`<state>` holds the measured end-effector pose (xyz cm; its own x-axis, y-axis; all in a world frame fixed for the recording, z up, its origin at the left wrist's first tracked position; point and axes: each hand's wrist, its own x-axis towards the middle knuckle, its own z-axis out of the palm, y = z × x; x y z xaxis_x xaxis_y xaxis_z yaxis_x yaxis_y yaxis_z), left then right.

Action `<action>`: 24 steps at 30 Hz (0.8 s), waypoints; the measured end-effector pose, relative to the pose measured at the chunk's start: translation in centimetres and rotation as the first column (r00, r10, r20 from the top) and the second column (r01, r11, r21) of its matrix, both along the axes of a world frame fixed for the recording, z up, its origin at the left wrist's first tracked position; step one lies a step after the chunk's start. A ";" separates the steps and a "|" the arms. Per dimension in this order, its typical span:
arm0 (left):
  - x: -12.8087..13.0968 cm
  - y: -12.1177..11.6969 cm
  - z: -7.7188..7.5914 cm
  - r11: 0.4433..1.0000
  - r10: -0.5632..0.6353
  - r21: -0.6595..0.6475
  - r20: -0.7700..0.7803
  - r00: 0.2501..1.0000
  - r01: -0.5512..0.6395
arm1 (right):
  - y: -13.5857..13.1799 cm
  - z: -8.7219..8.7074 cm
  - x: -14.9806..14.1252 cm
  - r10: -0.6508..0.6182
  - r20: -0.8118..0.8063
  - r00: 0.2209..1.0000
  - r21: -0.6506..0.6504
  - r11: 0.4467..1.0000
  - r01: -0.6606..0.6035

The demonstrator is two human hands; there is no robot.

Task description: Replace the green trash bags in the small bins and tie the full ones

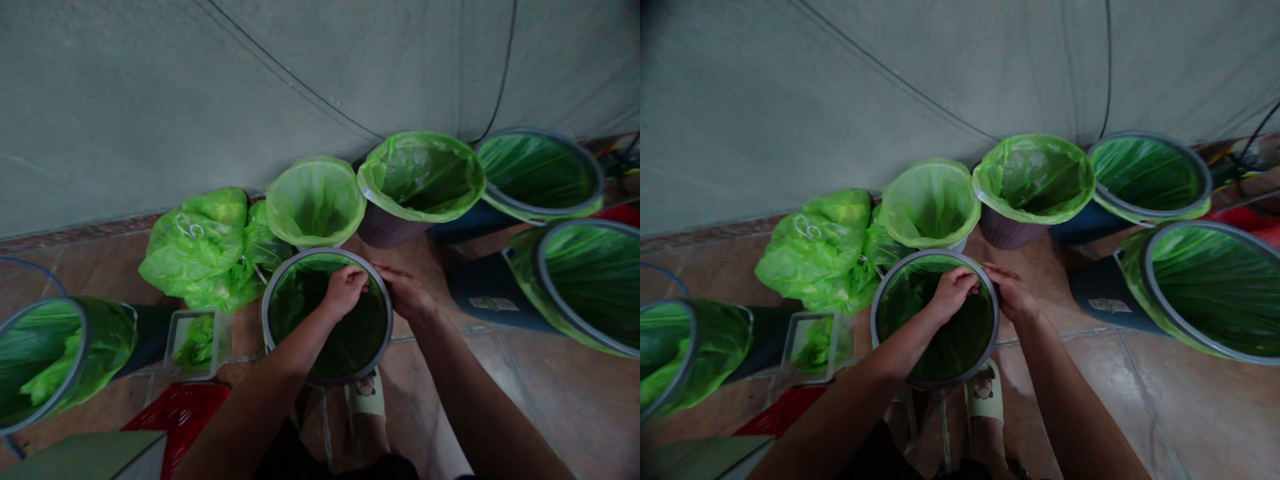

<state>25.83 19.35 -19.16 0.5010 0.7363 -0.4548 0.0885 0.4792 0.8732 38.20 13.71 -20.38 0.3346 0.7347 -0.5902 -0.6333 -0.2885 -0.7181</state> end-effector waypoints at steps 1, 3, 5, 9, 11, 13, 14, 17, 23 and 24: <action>0.0 0.0 -0.2 1.000 0.002 0.013 -0.009 1.000 -0.002 | 0.0 -0.1 0.0 0.001 -0.025 1.000 -0.002 1.000 -0.001; 0.0 -0.1 -0.5 1.000 0.019 0.009 -0.021 1.000 -0.019 | 0.0 -0.2 0.1 0.022 -0.060 0.998 -0.006 1.000 -0.023; -0.1 -0.3 -0.7 0.999 0.043 -0.023 -0.026 0.999 -0.043 | 0.1 -0.1 0.1 0.020 -0.056 0.998 -0.005 1.000 -0.021; -0.1 -0.4 -0.7 0.996 0.052 -0.075 -0.023 0.998 -0.053 | 0.1 0.1 -0.1 -0.012 0.029 1.000 -0.005 1.000 0.012; -0.5 -0.3 -0.6 0.994 0.057 -0.094 -0.043 0.997 -0.061 | -0.2 0.2 -0.1 0.020 0.075 0.997 -0.012 1.000 -0.019; -1.0 -0.2 -0.5 0.991 0.070 -0.112 -0.085 0.994 -0.079 | -0.6 0.4 -0.1 0.073 0.103 0.992 -0.007 0.997 -0.073; -1.2 -0.1 -0.4 0.989 0.072 -0.120 -0.105 0.992 -0.084 | -0.8 0.5 0.0 0.097 0.108 0.989 -0.003 0.995 -0.097; -1.5 -0.1 -0.4 0.993 0.028 -0.106 -0.130 0.991 -0.042 | -1.0 0.8 0.0 0.128 0.100 0.987 -0.003 0.992 -0.128; 0.5 0.2 -1.8 0.980 -0.046 0.165 -0.368 0.928 0.114 | -0.1 0.5 -0.4 0.183 0.161 0.970 -0.104 0.980 -0.168; 0.5 0.4 -2.0 0.971 -0.060 0.185 -0.428 0.902 0.153 | -0.1 0.3 -0.4 0.206 0.190 0.960 -0.152 0.972 -0.178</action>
